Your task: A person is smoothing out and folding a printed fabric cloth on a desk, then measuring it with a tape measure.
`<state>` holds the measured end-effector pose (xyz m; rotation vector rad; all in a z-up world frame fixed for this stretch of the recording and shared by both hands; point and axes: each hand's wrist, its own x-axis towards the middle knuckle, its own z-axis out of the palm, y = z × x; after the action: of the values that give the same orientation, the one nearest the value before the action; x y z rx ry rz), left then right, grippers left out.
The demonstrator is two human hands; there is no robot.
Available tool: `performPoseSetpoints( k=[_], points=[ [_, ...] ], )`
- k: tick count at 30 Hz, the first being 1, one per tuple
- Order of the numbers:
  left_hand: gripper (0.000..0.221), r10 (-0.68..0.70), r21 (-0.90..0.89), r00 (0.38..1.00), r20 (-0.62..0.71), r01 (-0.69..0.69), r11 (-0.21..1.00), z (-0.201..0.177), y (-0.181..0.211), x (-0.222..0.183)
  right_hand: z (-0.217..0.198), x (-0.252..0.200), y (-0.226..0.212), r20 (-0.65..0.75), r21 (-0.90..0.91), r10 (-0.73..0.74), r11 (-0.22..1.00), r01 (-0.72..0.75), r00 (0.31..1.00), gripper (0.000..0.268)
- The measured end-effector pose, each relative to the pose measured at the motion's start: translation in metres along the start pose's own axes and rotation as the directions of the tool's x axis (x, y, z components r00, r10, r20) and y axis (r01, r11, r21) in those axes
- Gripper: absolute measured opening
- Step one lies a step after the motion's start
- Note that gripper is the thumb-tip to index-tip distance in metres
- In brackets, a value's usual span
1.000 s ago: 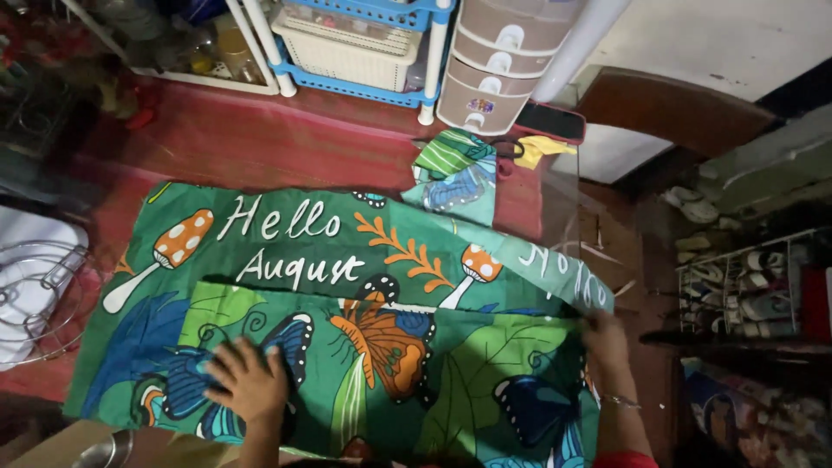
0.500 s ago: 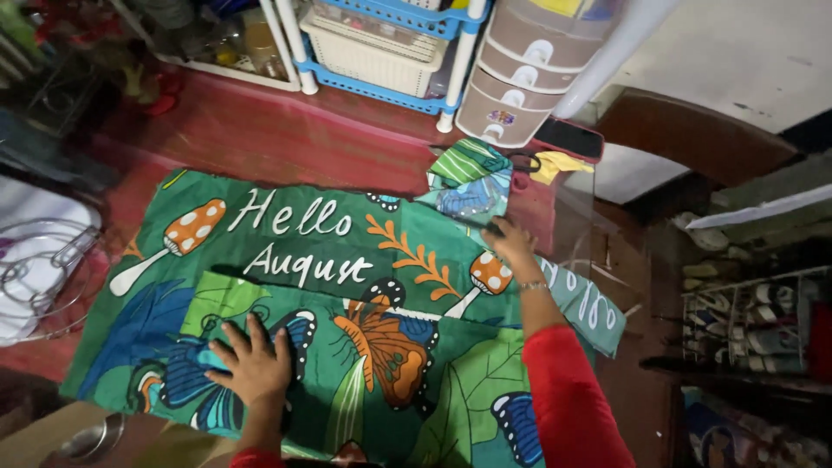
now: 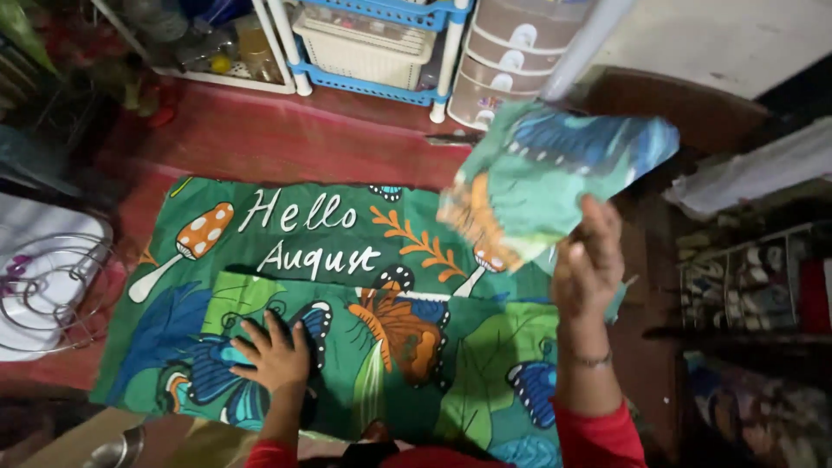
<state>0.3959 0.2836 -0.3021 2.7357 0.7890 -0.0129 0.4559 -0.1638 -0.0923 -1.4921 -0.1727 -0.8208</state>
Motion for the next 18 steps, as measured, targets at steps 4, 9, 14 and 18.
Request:
performPoseSetpoints(
  k=[4,9,14,18],
  points=[
    [0.067,0.367,-0.014,0.926,-0.091,-0.370,0.929,-0.005,0.013,0.013,0.006,-0.092,0.053,-0.037,0.301,0.315,0.908,-0.290,0.948,0.063],
    [0.063,0.742,0.021,0.670,0.034,-0.743,0.669,-0.008,0.049,0.059,0.014,-0.200,0.147,-0.006,-0.211,0.293,0.934,-0.288,0.956,0.076],
    [0.063,0.804,0.194,0.565,0.183,-0.823,0.534,-0.024,0.037,0.123,-0.006,-0.179,0.142,0.406,-0.788,0.272,0.588,0.183,0.873,0.094],
    [0.081,0.630,0.335,0.627,0.459,-0.778,0.531,-0.019,0.010,0.176,-0.044,-0.162,0.155,0.418,-0.907,0.477,0.262,0.328,0.773,0.065]
  ],
)
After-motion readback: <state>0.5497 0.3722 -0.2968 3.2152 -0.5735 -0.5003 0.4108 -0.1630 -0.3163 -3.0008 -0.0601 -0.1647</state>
